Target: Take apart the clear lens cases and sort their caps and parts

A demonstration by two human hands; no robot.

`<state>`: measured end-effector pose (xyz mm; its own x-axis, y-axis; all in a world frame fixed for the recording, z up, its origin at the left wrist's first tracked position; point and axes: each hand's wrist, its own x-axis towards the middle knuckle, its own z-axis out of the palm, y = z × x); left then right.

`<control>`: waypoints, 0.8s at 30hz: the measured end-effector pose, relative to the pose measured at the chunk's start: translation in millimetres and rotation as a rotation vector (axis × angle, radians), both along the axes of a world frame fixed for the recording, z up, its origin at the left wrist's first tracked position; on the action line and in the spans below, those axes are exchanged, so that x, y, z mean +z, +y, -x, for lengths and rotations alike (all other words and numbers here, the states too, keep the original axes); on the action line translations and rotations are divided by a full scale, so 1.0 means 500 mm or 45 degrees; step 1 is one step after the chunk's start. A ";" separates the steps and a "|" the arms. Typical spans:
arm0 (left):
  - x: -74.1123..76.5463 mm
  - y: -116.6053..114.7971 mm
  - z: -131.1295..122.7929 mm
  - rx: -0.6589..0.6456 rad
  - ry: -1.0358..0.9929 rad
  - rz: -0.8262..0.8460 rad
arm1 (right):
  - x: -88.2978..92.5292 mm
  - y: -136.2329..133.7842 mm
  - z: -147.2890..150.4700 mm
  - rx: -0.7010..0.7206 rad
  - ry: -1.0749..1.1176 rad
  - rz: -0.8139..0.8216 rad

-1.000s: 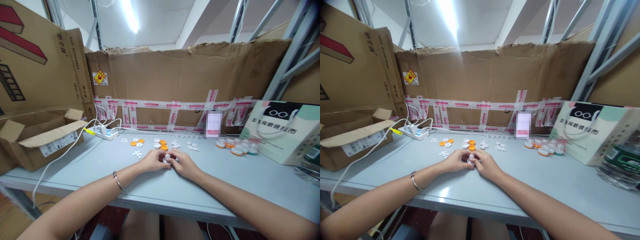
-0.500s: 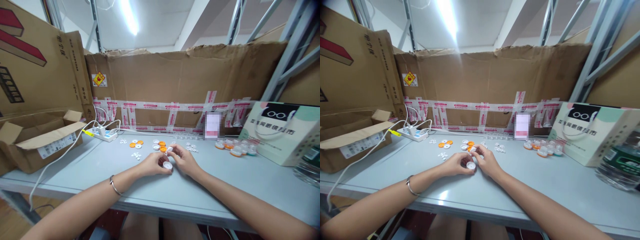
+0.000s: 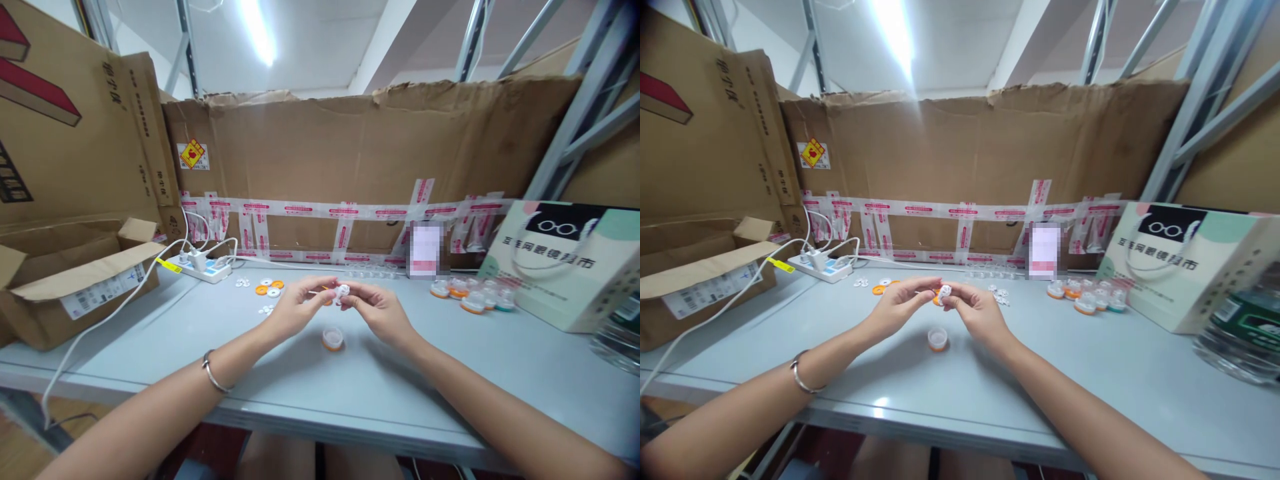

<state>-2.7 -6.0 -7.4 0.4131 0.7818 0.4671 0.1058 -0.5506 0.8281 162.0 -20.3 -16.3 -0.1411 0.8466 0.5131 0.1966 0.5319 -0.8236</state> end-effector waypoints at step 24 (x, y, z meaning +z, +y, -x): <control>-0.022 0.028 -0.014 0.059 0.084 -0.553 | -0.018 0.022 -0.012 0.007 0.332 0.247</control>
<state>4.3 8.2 -18.2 0.4221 0.5372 0.7302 0.1835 -0.8394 0.5115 168.1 -9.2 -25.3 -0.0313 0.9317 0.3620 -0.0369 0.3608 -0.9319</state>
